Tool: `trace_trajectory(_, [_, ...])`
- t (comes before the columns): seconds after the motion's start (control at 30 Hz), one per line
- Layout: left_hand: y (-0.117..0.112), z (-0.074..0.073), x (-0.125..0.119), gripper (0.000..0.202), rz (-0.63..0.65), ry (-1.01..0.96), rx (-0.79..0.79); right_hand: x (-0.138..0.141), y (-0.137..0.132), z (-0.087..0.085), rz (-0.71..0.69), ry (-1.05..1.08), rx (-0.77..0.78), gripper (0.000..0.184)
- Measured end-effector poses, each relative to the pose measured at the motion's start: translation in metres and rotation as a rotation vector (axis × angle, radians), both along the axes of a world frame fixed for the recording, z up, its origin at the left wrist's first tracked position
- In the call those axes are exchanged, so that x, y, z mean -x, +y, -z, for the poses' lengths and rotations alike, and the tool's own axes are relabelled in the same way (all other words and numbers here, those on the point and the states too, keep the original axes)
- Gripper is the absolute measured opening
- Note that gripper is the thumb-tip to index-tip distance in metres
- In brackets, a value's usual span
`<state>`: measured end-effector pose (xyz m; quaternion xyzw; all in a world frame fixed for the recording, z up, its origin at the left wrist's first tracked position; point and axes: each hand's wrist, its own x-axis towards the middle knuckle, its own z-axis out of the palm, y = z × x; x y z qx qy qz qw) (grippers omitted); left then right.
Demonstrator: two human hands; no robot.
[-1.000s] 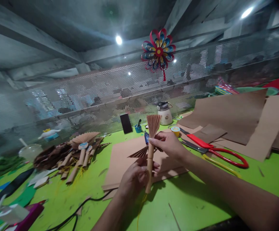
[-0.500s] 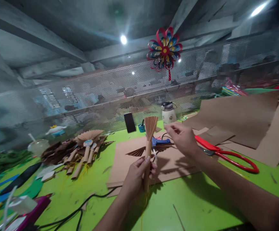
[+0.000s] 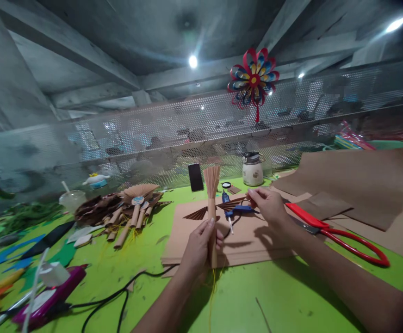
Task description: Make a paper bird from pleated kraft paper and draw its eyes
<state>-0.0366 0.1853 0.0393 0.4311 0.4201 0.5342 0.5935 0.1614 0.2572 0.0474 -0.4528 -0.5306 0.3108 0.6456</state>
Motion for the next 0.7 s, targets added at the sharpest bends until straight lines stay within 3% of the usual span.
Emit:
trace_trajectory(0.17, [0.003, 0.001, 0.003, 0.036, -0.045, 0.0, -0.026, 0.013, -0.007, 0.005, -0.117, -0.01, 0.021, 0.031])
trace_trajectory(0.33, [0.007, 0.002, 0.006, 0.03, -0.088, 0.009, -0.04, 0.019, -0.014, 0.01, -0.192, -0.235, -0.01, 0.023])
trace_trajectory(0.7, [0.008, 0.004, 0.005, 0.021, -0.092, -0.003, -0.062, 0.02, -0.016, 0.01, -0.132, -0.554, -0.169, 0.02])
